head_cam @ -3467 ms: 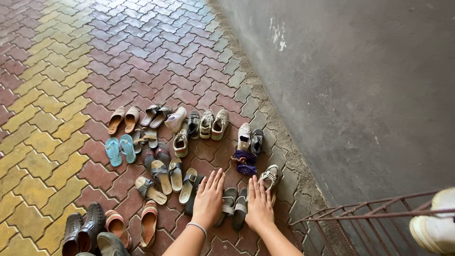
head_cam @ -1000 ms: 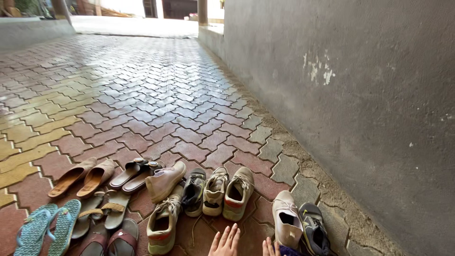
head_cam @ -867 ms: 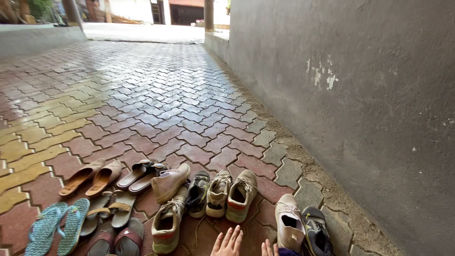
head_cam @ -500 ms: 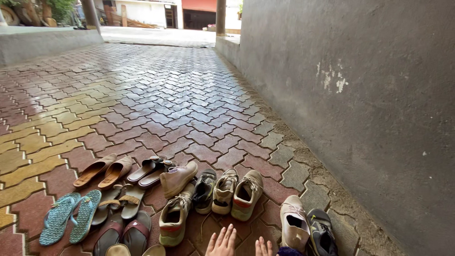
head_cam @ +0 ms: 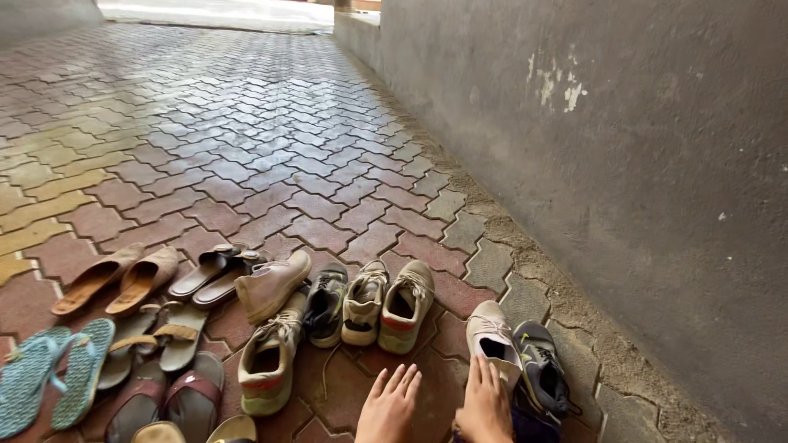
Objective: The person wipes several pairs of shoes with a cloth, then places them on a metal shoe rack. The person handles sneakers and sandals, wiping them individually and arranging them on the rack.
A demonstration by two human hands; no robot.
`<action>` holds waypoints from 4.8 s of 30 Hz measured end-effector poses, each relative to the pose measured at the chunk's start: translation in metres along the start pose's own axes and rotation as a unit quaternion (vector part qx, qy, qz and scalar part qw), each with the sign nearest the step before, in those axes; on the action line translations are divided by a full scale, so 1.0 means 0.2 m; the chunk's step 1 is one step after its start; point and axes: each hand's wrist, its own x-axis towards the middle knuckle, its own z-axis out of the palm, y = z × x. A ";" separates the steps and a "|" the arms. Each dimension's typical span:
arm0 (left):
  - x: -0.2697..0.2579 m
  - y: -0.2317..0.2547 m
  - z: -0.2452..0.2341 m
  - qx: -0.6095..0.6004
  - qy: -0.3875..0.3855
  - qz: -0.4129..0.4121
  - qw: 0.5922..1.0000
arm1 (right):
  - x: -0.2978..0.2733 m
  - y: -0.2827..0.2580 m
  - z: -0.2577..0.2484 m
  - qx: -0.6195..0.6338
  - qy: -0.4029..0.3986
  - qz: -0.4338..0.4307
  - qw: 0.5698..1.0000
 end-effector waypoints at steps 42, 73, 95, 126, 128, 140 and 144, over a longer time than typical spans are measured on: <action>-0.41 -0.21 -0.38 -0.156 0.033 -0.004 0.987 | -0.35 -0.74 0.25 0.233 0.000 -0.116 0.966; -0.42 -1.01 -0.54 -0.050 0.104 -0.205 0.972 | 0.00 -1.21 -0.01 0.147 -0.088 -0.208 0.963; 0.03 -1.67 -0.63 0.108 -0.009 -0.338 0.935 | 0.32 -1.84 0.20 -0.025 -0.066 -0.332 0.941; 0.22 -1.15 -0.66 0.045 0.143 -0.103 0.983 | 0.22 -1.23 -0.10 0.000 -0.064 -0.252 0.966; 0.22 -0.98 -0.67 0.017 0.164 -0.079 0.983 | 0.20 -1.12 -0.12 0.010 -0.053 -0.237 0.970; 0.01 -0.14 -0.64 -0.029 0.177 0.060 0.982 | -0.16 -0.46 -0.31 0.084 -0.059 -0.178 0.979; -0.05 0.05 -0.58 -0.006 0.153 0.067 0.986 | -0.26 -0.31 -0.34 0.059 -0.098 -0.168 0.979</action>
